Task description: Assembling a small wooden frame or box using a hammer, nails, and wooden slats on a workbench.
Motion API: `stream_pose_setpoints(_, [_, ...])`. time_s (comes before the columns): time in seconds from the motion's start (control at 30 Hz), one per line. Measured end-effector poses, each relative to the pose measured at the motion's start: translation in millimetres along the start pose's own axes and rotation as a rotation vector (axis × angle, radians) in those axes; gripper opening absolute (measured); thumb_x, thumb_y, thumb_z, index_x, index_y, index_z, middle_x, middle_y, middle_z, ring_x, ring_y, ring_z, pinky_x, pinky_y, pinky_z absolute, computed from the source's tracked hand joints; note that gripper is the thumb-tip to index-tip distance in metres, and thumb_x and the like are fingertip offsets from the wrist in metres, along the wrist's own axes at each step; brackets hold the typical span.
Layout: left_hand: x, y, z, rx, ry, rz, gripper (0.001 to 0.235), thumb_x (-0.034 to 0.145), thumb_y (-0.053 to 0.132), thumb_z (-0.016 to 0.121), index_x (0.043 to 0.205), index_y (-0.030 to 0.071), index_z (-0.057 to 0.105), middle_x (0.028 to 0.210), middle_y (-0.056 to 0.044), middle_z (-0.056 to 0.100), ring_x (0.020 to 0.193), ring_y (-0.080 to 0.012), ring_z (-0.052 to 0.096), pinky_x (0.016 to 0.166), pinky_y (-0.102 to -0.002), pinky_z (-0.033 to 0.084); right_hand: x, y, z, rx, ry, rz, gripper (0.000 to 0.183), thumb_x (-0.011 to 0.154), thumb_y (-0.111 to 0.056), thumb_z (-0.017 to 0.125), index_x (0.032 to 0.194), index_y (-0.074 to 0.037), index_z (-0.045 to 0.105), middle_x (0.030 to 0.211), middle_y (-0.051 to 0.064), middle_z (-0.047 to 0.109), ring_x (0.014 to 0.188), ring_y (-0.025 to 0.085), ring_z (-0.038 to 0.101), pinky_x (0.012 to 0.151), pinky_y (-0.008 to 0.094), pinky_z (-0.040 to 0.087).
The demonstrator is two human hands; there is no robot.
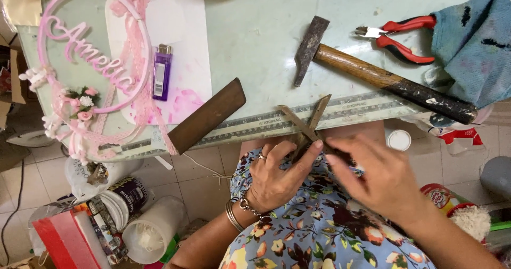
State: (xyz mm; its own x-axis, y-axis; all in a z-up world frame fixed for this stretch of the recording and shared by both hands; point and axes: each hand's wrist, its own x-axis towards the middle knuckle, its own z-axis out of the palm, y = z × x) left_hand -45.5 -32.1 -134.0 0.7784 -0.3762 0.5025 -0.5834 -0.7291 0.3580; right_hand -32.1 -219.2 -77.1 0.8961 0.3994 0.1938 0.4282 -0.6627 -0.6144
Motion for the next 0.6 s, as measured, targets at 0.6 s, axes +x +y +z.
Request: stream_pose_setpoints(0.6, [-3, 15, -6, 0.285, -0.017, 0.044, 0.065, 0.080, -0.021, 0.050, 0.131, 0.019, 0.046, 0.095, -0.002, 0.044, 0.045, -0.0077, 0.031, 0.038, -0.024, 0.040, -2, 39, -63, -0.882, -0.227, 0.043, 0.042, 0.095, -0.023, 0.048, 0.134, -0.007, 0.045, 0.093, 0.008, 0.041, 0.053, 0.024, 0.047, 0.036, 0.038, 0.049])
